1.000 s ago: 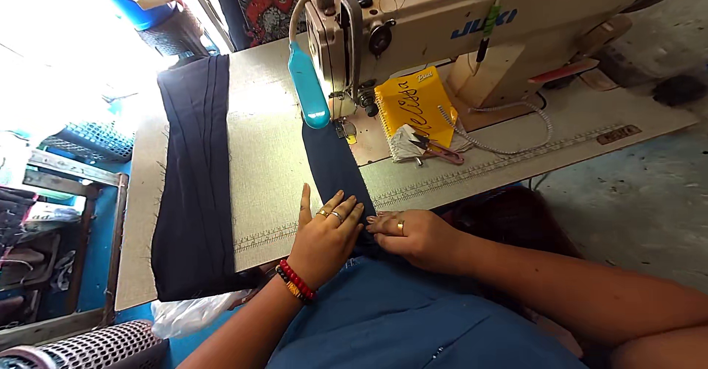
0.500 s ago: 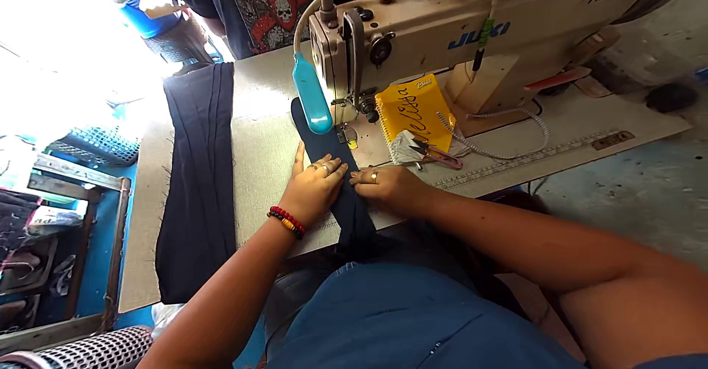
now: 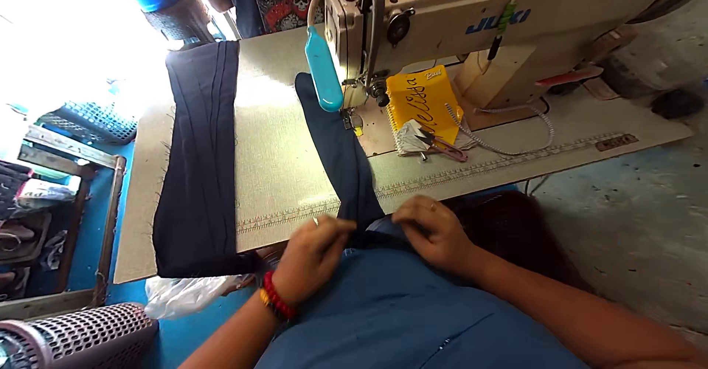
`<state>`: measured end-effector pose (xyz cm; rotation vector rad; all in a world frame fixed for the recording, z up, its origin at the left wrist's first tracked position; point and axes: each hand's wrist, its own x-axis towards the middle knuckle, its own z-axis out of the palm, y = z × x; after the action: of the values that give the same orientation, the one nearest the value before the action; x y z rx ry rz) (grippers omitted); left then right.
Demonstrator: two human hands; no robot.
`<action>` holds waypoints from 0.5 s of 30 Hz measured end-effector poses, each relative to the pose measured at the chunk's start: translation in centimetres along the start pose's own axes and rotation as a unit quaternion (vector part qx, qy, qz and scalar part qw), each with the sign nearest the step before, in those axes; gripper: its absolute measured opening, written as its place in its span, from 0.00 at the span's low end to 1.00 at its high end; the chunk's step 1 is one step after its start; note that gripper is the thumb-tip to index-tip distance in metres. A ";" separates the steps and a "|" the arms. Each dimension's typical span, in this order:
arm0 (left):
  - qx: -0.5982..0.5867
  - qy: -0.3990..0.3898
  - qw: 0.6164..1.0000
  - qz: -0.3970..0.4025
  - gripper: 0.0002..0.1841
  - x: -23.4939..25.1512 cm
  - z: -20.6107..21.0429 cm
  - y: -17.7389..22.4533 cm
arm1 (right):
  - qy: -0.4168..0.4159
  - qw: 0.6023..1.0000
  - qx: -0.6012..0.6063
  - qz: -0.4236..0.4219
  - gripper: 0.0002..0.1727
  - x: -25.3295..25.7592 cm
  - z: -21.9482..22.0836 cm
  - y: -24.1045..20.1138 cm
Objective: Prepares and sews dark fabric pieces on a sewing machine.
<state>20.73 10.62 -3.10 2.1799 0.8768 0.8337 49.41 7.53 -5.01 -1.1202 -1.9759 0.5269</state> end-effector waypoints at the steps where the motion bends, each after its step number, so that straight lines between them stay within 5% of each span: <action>1: -0.061 -0.022 0.998 -0.018 0.12 -1.6 0.3 0.5 | -0.032 0.998 0.039 0.024 0.12 -1.4 -0.2 -0.2; 4: -0.135 -0.061 0.969 -0.197 0.12 -4.1 0.2 0.1 | -0.108 0.969 0.128 0.179 0.14 -3.2 -0.1 -0.3; 7: -0.095 -0.150 0.897 -0.404 0.23 -3.5 0.9 -1.6 | -0.169 0.927 0.133 0.307 0.26 -1.9 1.1 0.5; 11: -0.177 -0.094 0.887 -0.416 0.36 -2.9 3.3 -2.9 | -0.161 0.897 0.175 0.371 0.34 -0.9 3.5 1.0; 15: -0.199 -0.044 0.903 -0.378 0.16 -2.5 3.4 -3.3 | -0.113 0.914 0.225 0.317 0.14 -1.1 4.0 0.9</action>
<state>20.65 9.57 -8.33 1.3354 1.2530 0.4560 47.06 7.20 -8.48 -1.4252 -1.5082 1.4297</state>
